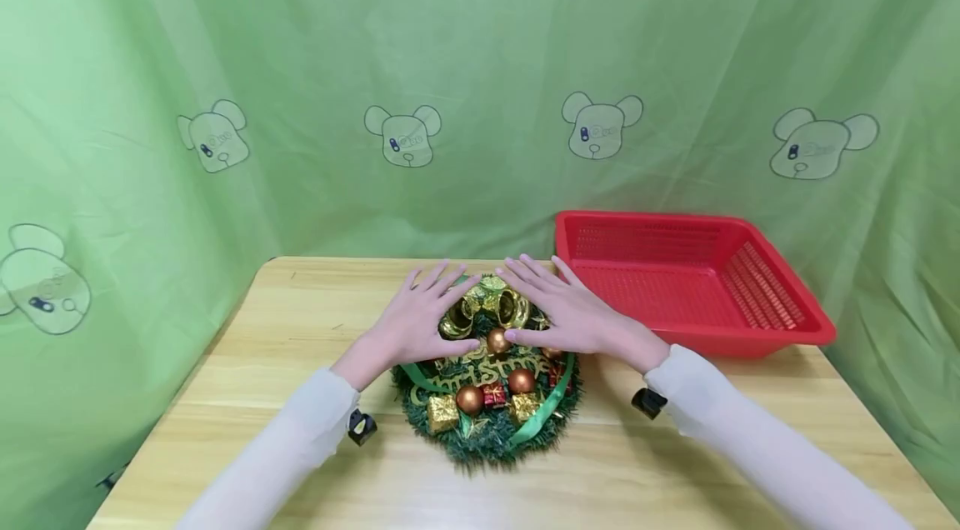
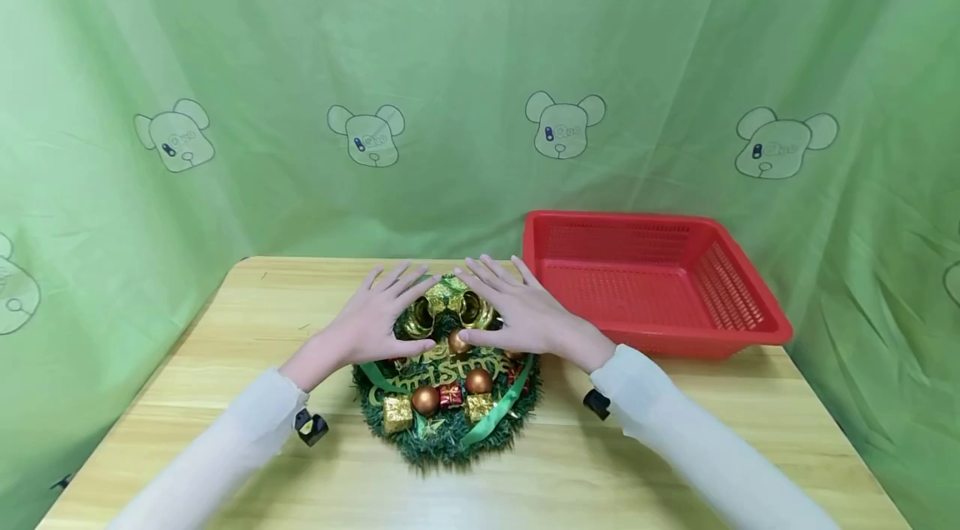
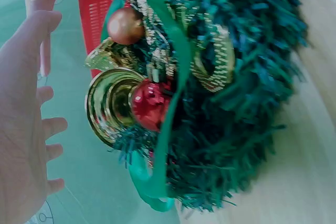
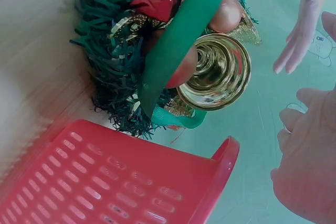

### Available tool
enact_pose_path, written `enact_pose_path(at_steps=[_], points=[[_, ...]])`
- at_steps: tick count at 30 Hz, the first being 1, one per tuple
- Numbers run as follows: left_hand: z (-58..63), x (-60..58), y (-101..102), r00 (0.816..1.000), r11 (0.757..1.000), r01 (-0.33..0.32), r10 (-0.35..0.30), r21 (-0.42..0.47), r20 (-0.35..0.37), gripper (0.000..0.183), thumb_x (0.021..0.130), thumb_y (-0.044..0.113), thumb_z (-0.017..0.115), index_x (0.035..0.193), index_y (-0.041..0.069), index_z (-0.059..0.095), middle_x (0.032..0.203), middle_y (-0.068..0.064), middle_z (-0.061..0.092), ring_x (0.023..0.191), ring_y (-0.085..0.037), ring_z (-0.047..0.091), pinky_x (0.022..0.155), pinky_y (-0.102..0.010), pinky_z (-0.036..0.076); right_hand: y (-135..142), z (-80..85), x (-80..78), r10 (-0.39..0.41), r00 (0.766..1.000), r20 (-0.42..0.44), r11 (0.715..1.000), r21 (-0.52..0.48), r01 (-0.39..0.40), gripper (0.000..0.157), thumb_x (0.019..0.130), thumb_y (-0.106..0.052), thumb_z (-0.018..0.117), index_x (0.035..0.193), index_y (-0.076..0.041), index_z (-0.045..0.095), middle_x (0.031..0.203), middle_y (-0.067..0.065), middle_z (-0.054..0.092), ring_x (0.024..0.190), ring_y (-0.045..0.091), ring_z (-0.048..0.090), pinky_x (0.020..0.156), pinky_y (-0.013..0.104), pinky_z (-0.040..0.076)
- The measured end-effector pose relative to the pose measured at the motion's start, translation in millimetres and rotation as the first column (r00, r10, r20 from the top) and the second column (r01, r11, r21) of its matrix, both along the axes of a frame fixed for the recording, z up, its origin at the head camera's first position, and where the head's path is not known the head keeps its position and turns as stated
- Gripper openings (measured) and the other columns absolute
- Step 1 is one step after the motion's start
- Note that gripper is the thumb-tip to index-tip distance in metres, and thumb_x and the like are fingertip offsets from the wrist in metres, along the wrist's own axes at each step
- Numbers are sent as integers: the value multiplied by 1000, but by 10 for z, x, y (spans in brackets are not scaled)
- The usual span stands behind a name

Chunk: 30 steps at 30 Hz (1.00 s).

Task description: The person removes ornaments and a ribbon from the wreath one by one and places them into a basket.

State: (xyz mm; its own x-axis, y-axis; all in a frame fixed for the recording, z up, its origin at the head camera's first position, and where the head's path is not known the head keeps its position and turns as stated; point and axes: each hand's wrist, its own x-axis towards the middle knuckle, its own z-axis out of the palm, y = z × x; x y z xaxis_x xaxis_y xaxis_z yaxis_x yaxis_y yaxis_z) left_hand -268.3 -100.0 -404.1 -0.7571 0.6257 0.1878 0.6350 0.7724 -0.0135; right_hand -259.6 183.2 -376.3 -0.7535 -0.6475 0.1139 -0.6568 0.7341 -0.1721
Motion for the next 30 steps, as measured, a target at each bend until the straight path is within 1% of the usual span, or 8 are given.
enact_pose_path(at_steps=[4, 7, 12, 16, 20, 26, 30], points=[[-63, 10, -71, 1000, 1000, -1, 1, 21, 7, 97, 88, 77, 54, 164, 29, 17, 171, -4, 17, 158, -34, 16, 127, -61, 10, -7, 11, 11, 21, 1000, -17, 1000, 7, -21, 90, 95, -70, 51, 165, -28, 13, 172, -4, 7, 160, 23, 5, 128, 58, -6], [-112, 22, -121, 1000, 999, 3, -4, 42, 24, 97, 88, 73, 58, 164, 28, 19, 171, -4, 16, 158, -35, 15, 127, -62, 9, -6, 10, 28, 34, 999, -26, 999, 17, -34, 90, 95, -70, 51, 165, -26, 16, 172, -2, 8, 160, 25, 6, 128, 59, -4], [-176, 31, -197, 1000, 999, -3, 1, 54, 26, 98, 87, 74, 59, 164, 29, 19, 171, -3, 17, 158, -34, 14, 126, -62, 8, 1, 3, 52, 55, 998, -41, 998, 25, -54, 89, 94, -70, 51, 164, -26, 19, 172, -1, 12, 160, 25, 8, 128, 60, -3], [-215, 38, -261, 1000, 998, -16, 15, 58, 16, 100, 85, 77, 59, 164, 28, 21, 170, -5, 21, 157, -35, 17, 126, -63, 10, 6, 4, 75, 73, 996, -46, 997, 22, -72, 89, 94, -70, 52, 164, -25, 22, 171, -1, 16, 160, 26, 10, 128, 61, -3], [-265, 42, -319, 1000, 998, -22, 22, 52, 2, 101, 84, 77, 59, 164, 28, 22, 169, -7, 26, 157, -36, 20, 125, -64, 13, 4, 6, 100, 88, 995, -50, 996, 31, -86, 89, 94, -70, 53, 164, -24, 23, 171, -2, 17, 160, 26, 11, 127, 61, -5], [-349, 57, -398, 999, 999, -33, 33, 43, 0, 100, 84, 77, 60, 163, 26, 25, 167, -12, 31, 155, -38, 24, 123, -67, 16, 1, -4, 151, 124, 990, -64, 991, 57, -120, 87, 94, -68, 54, 163, -23, 25, 171, 1, 22, 159, 26, 14, 127, 63, 0], [-387, 73, -430, 999, 998, -50, 50, 46, 10, 100, 84, 77, 60, 162, 25, 27, 166, -12, 32, 154, -40, 26, 123, -68, 17, 3, -21, 185, 140, 988, -71, 988, 75, -135, 87, 94, -68, 53, 163, -23, 25, 171, 0, 21, 159, 25, 14, 127, 63, 2]])
